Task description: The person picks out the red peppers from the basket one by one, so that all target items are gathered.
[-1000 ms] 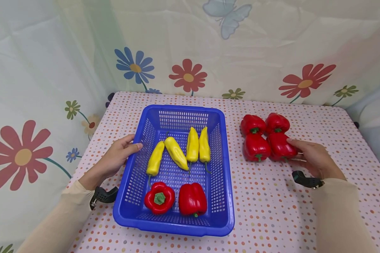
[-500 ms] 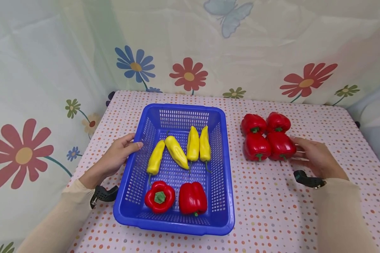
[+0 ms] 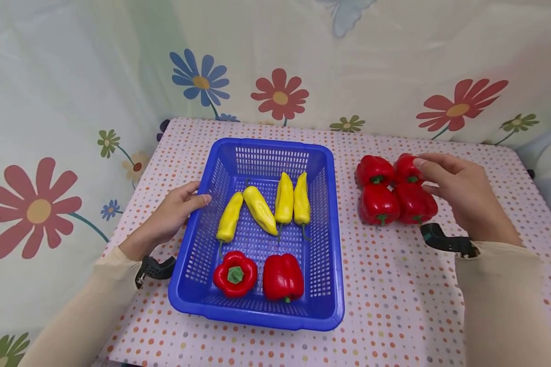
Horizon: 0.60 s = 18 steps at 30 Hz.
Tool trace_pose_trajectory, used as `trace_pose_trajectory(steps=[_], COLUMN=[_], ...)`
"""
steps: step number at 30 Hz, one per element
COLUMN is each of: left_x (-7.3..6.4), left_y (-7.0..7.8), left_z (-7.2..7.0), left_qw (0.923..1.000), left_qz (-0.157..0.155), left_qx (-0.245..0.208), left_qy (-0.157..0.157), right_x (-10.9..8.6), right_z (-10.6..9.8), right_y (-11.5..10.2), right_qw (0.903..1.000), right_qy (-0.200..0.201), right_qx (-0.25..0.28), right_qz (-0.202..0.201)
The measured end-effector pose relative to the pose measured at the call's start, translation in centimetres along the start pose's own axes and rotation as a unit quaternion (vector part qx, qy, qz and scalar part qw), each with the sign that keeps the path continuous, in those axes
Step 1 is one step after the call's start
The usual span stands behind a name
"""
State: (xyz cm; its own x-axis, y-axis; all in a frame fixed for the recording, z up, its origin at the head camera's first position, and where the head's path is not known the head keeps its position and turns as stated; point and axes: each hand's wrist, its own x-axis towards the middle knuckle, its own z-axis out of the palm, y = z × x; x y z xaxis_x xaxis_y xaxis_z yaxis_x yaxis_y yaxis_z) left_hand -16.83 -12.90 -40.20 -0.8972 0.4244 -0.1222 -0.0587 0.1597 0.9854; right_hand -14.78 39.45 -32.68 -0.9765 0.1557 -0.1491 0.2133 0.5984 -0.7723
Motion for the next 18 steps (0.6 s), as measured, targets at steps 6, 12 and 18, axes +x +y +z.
trace_pose_trajectory(steps=[6,12,18], left_x=[0.1,0.0,0.0], left_y=[0.1,0.2,0.1], left_z=[0.0,0.1,0.0], left_qw=[1.0000,1.0000,1.0000], left_qz=[-0.005,-0.006,-0.008], left_qx=[-0.002,0.000,0.001], left_qy=[-0.002,0.000,0.004], right_x=[-1.5,-2.9,-2.9], right_z=[3.1,7.4,11.9], right_y=[-6.1,-10.3,-11.5], right_qw=[0.9886,0.9438,0.8927], right_qy=[-0.131,-0.309,-0.441], right_qx=[-0.009,-0.034,-0.033], right_qz=[-0.075,-0.111,-0.085])
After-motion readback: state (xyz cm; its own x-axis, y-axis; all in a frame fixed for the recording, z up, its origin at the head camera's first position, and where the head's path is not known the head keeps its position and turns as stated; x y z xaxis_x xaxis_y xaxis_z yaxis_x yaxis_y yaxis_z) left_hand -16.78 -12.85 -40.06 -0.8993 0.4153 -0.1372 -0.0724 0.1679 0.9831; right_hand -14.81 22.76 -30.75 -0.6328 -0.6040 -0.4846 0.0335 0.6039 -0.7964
